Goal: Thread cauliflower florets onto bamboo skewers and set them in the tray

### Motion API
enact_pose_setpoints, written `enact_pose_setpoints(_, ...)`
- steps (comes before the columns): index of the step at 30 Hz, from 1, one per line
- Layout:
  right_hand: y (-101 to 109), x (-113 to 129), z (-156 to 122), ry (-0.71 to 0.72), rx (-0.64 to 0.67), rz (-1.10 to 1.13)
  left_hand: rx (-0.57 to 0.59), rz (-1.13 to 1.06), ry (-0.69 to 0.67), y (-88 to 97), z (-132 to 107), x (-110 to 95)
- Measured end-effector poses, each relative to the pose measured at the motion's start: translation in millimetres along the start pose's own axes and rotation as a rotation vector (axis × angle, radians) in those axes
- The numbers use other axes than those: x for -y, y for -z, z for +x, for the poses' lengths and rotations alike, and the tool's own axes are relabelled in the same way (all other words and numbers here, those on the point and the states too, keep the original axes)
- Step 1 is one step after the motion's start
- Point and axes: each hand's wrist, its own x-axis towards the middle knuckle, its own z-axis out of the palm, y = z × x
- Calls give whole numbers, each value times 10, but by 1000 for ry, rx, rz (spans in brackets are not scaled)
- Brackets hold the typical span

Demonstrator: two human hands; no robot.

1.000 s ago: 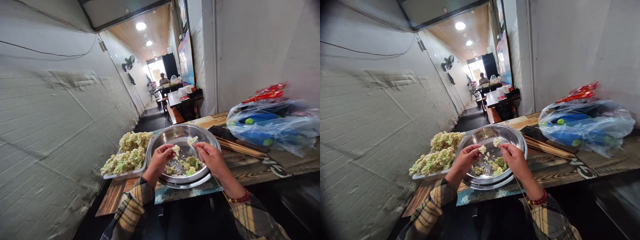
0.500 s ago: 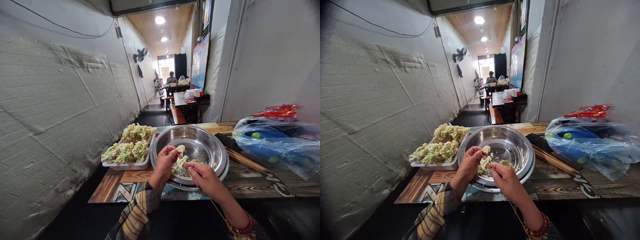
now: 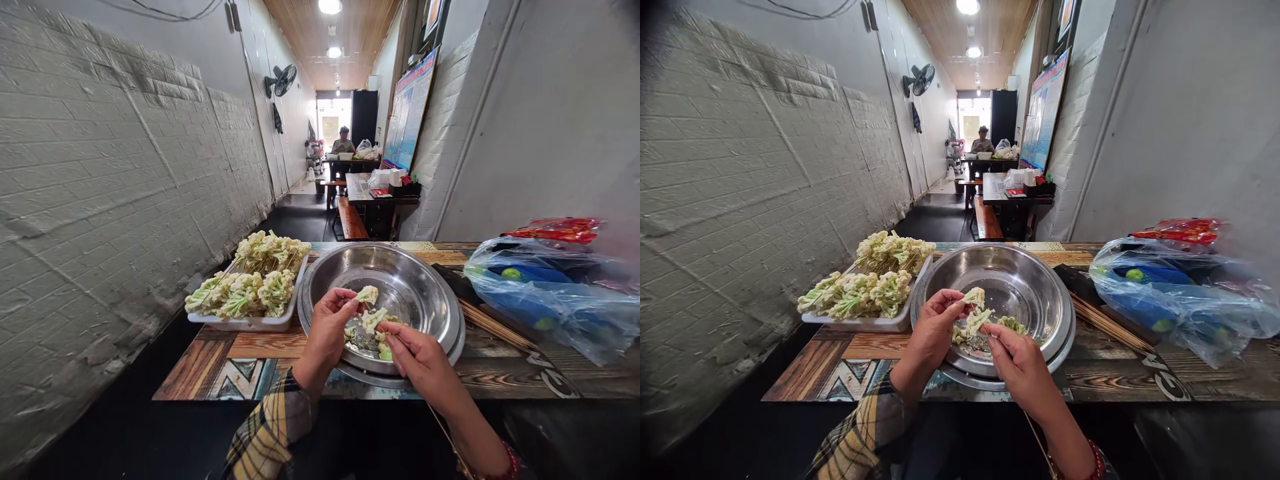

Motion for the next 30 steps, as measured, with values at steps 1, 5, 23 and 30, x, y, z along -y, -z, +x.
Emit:
enact_pose_setpoints(1, -2, -1, 0, 0, -2, -6, -6, 3, -3, -4, -5, -4)
enact_pose_setpoints(5, -2, 38, -7, 7, 2, -47, -44, 8, -11, -22, -24, -21)
enact_pose_setpoints(23, -13, 82, -8, 39, -6, -134, -98, 63, -86, -14, -63, -33)
enact_pose_setpoints(30, -21, 64, -9, 59, -27, -145, -86, 93, -91, -13, -67, -25)
